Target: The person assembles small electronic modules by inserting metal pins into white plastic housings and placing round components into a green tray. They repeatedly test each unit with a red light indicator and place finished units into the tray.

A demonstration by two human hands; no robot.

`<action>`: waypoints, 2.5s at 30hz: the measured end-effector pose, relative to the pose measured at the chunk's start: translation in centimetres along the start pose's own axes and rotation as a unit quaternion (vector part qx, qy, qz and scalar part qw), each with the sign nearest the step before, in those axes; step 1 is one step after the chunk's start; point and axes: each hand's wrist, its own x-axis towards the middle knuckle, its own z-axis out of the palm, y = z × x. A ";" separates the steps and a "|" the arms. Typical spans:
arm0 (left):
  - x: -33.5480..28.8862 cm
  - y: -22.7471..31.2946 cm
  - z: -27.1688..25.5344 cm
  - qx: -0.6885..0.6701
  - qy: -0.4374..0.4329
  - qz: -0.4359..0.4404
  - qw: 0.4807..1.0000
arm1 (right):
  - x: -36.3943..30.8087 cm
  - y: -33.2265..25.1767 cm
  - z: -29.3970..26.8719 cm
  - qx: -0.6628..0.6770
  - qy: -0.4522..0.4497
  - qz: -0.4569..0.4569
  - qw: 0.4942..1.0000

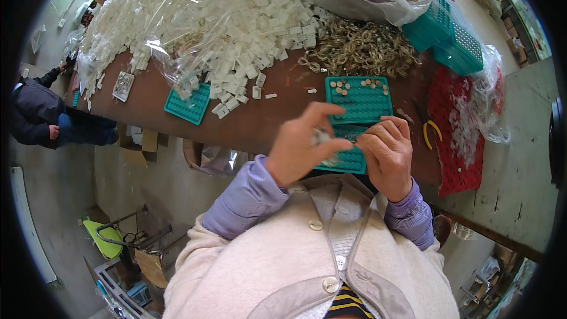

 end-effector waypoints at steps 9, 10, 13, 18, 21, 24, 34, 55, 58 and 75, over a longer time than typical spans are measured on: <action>2.8 -6.3 -7.5 0.430 0.169 -0.039 0.886 | 0.2 -0.5 1.9 0.162 -0.041 0.073 0.983; 2.9 -6.2 -7.3 0.431 0.163 -0.036 0.887 | 0.2 -0.7 1.8 0.172 -0.053 0.080 0.980; 2.9 -5.6 -6.5 0.406 0.154 -0.032 0.900 | 0.7 -0.9 1.5 0.211 -0.028 0.086 0.973; 3.0 -6.2 -4.9 0.388 0.166 -0.027 0.906 | 1.5 -1.7 2.7 0.337 -0.037 0.157 0.928; 2.6 -6.6 -4.4 0.374 0.199 -0.062 0.904 | 1.3 -2.3 3.0 0.354 -0.035 0.164 0.920; 1.8 -6.4 -4.1 0.423 0.167 -0.060 0.888 | 1.0 -2.3 3.0 0.345 -0.049 0.163 0.923; 0.2 -1.8 -4.2 -0.200 0.002 -0.099 0.975 | 0.6 -2.9 3.2 0.415 -0.027 0.237 0.878; -0.6 -1.5 -2.3 -0.112 -0.020 0.109 0.988 | 1.7 -3.5 0.6 0.377 -0.097 0.257 0.885; -0.2 -1.3 -2.2 -0.093 -0.017 0.161 0.982 | 1.7 -3.4 0.8 0.266 -0.081 0.174 0.945; -1.7 1.6 1.8 -0.210 -0.032 -0.147 0.966 | -1.1 -1.8 0.4 -0.033 0.067 0.073 0.995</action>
